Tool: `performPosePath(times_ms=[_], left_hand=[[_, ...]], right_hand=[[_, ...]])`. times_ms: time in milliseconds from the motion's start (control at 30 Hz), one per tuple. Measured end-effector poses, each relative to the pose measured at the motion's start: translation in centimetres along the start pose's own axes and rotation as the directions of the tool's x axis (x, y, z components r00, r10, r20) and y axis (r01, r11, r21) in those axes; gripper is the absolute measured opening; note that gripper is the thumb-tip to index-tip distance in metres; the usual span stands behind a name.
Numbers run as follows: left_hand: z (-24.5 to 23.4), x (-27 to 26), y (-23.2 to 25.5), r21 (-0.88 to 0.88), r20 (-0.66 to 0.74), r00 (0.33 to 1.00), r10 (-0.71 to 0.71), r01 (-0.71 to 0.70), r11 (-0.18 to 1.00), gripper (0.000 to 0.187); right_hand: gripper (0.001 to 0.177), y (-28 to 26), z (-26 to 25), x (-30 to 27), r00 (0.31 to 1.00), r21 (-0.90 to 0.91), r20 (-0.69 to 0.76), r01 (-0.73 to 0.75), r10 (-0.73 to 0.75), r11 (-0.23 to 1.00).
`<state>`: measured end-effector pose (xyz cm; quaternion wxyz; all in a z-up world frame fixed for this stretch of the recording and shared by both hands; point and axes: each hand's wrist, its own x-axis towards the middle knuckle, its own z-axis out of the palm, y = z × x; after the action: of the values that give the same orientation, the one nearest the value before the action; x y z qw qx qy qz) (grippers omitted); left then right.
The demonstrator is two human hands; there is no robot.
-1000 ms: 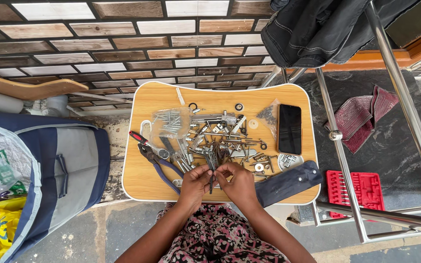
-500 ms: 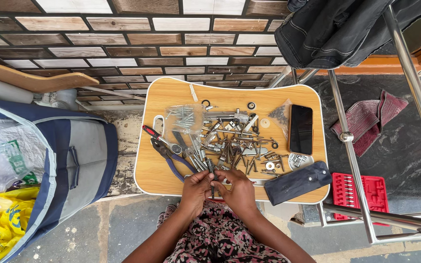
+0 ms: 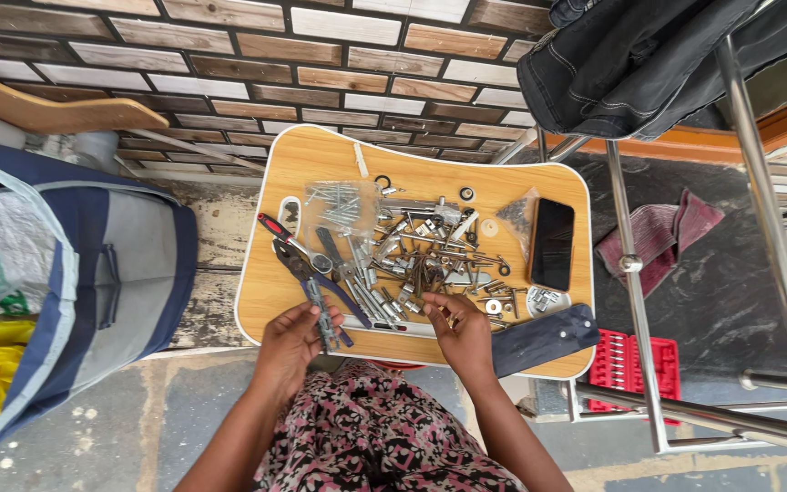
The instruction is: The person sorts through various metal hardware items including screws, hinges, and door handles on a small folding table by hand and using pliers.
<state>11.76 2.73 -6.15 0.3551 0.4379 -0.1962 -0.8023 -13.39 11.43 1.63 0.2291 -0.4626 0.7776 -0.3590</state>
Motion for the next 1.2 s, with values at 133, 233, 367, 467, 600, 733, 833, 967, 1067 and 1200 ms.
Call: performPosePath(times_ms=[133, 233, 367, 467, 600, 733, 833, 967, 1067, 1200], left_hand=[[-0.8, -0.2, 0.9, 0.041, 0.011, 0.999, 0.048, -0.048, 0.998, 0.032], [-0.4, -0.2, 1.1, 0.036, 0.050, 0.997, 0.067, -0.069, 0.997, 0.030], [-0.4, -0.3, 1.2, 0.055, 0.043, 0.999, 0.021, -0.023, 0.998, 0.029], [-0.2, -0.2, 1.1, 0.042, 0.066, 0.998, 0.011, -0.014, 0.999, 0.029], [-0.3, -0.5, 1.6, 0.034, 0.064, 0.998, 0.011, -0.013, 0.999, 0.030], [-0.6, -0.4, 2.0, 0.016, 0.060, 0.998, 0.014, -0.015, 1.000, 0.031], [-0.4, 0.0, 2.1, -0.014, 0.099, 0.995, 0.024, -0.023, 1.000, 0.031], [0.3, 0.0, 2.3, -0.016, 0.114, 0.993, -0.013, 0.015, 1.000, 0.033], [0.8, 0.1, 2.3, -0.027, 0.127, 0.991, -0.041, 0.045, 0.999, 0.034], [1.4, 0.3, 2.1, -0.003, 0.146, 0.987, -0.067, 0.068, 0.998, 0.036]], right_hand=[[0.023, 1.1, 0.1, 0.9, 0.996, 0.091, 0.012, -0.089, 0.088, 0.992], [0.018, 2.4, 1.9, 1.5, 0.983, -0.054, -0.010, 0.182, -0.183, 0.982], [0.012, 2.9, 5.7, 2.7, 0.951, -0.247, 0.029, 0.307, -0.309, 0.919], [0.009, 2.1, 8.2, 3.7, 0.963, -0.294, 0.118, 0.265, -0.241, 0.918], [0.008, 1.5, 9.4, 4.4, 0.932, -0.337, 0.097, 0.360, -0.348, 0.870], [0.010, 2.7, 7.5, 4.7, 0.954, -0.290, -0.031, 0.276, -0.298, 0.916], [0.013, 3.9, 4.6, 4.4, 0.948, -0.252, -0.109, 0.266, -0.300, 0.931], [0.015, 5.1, 1.4, 3.3, 0.962, -0.271, -0.138, 0.193, -0.236, 0.943], [0.015, 5.7, 0.4, 2.4, 0.967, -0.277, -0.149, 0.159, -0.206, 0.948], [0.019, 6.4, 0.1, 1.3, 0.970, -0.280, -0.147, 0.148, -0.195, 0.949]])
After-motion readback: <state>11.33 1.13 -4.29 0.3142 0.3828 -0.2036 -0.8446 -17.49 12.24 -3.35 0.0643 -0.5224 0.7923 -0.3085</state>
